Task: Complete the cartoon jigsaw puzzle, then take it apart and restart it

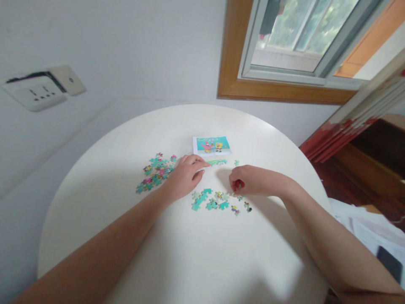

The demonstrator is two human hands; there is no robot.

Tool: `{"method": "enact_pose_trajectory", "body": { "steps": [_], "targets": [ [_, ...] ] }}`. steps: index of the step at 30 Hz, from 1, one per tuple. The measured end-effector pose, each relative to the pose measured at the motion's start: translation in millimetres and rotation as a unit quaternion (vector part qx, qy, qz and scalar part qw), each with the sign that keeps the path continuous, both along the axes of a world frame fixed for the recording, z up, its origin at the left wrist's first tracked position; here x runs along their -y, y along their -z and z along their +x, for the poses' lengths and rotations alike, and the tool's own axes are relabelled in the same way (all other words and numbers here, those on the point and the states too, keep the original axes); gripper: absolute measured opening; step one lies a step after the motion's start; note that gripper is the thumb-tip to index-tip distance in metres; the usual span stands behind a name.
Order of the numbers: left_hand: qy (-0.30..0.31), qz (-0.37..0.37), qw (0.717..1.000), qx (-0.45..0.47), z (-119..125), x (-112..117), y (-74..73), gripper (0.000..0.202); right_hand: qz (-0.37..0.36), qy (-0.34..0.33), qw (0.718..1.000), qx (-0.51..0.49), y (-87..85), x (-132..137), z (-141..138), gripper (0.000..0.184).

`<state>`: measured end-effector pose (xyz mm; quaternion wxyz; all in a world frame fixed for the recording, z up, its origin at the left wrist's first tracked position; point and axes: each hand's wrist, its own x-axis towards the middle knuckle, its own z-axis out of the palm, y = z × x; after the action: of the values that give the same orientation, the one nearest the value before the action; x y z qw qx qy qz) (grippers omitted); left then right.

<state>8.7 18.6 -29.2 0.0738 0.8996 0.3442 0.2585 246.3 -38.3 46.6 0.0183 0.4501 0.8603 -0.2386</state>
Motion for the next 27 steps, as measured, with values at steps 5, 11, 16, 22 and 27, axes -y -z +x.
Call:
{"method": "enact_pose_trajectory", "body": {
  "steps": [5,11,16,22,27],
  "targets": [
    [-0.002,-0.003,1.0,-0.005,0.3,-0.1,-0.9,0.031,0.085,0.04,0.995,-0.027,-4.1,-0.8,-11.4,0.024],
    [-0.002,-0.003,1.0,0.004,0.0,-0.2,-0.1,0.031,0.056,0.025,0.998,-0.019,-4.5,-0.5,-0.3,0.03],
    [-0.001,-0.006,1.0,0.006,0.3,0.3,-0.6,0.031,0.08,0.052,0.995,-0.008,-7.1,-1.0,1.2,0.032],
    [0.008,-0.013,1.0,0.017,0.8,0.4,-0.5,0.033,0.07,-0.012,0.994,-0.084,-1.3,4.4,-21.2,0.027],
    [0.006,-0.01,1.0,0.014,1.0,-0.5,1.5,0.033,0.069,-0.027,0.993,-0.096,5.9,4.3,-21.5,0.027]
  ]
}}
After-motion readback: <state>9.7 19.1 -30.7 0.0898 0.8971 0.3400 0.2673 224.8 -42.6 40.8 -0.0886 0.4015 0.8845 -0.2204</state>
